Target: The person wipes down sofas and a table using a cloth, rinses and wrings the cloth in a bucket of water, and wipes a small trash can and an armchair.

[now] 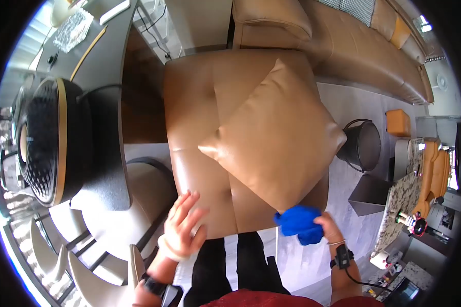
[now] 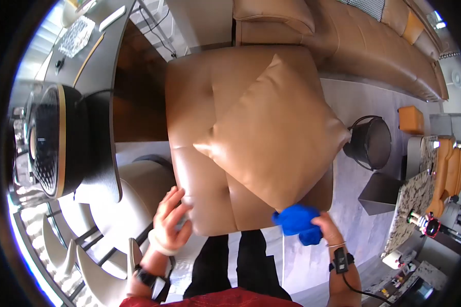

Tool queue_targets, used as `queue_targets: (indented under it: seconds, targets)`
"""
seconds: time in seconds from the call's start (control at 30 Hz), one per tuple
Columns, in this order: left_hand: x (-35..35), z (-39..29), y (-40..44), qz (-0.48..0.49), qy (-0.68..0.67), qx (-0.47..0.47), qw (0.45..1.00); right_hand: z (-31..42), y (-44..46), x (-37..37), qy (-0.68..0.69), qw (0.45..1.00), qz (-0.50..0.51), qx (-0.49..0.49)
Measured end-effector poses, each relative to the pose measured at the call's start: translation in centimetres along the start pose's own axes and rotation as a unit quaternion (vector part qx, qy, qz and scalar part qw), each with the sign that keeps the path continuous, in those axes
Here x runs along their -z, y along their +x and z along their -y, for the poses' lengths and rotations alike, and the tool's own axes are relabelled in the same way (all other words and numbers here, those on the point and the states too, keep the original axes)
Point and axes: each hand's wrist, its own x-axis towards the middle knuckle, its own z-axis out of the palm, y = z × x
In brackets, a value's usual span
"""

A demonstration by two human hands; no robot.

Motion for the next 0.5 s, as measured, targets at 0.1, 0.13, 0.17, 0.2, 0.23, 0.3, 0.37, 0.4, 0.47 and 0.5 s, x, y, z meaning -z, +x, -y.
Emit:
queue_targets:
  seconds: [0.1,0.13,0.17,0.2,0.23,0.3,0.37,0.4,0.47,0.5]
  targets:
    - [-9.9,7.1,-8.2,-0.068,-0.124,0.263,0.954,-2.1,0.5,7.1,0.121,0.962,-0.221,0.104]
    - [-11.8,8.3,-10.6,-0.075,-0.086,0.368,0.923,-2.0,1.3,8.7,0.106,0.939,-0.294,0.144]
    - [-13.3,9.8,-13.2,-0.064,-0.076,0.430,0.897,-2.4,2.5,10.7,0.121,0.921,-0.346,0.133]
    - [-14.8,11.2,-15.9,-0.074,-0.077,0.463,0.880,-2.6,3.9,12.5,0.102,0.920,-0.350,0.145]
    - [-15.3,11.7,-17.6,-0.063,-0.057,0.482,0.872,-3.1,5.5,14.7,0.050,0.923,-0.354,0.146]
    - [-16.5,13.0,-20.3,-0.048,-0.060,0.500,0.863,-4.1,9.7,18.9,0.018,0.926,-0.352,0.138]
    - [-18.2,15.1,-22.4,-0.038,-0.082,0.497,0.863,-3.4,12.9,21.9,-0.278,0.889,-0.339,0.129]
    - [-17.4,14.3,-20.5,-0.048,-0.136,0.502,0.853,-2.5,14.5,20.8,-0.199,0.921,-0.316,0.114]
    - [-19.4,18.0,-21.5,-0.116,-0.269,0.479,0.828,-4.4,20.0,24.0,-0.126,0.945,-0.293,0.073]
    - [-18.7,19.1,-19.7,-0.115,-0.344,0.467,0.806,-3.4,20.9,21.6,-0.120,0.946,-0.290,0.088]
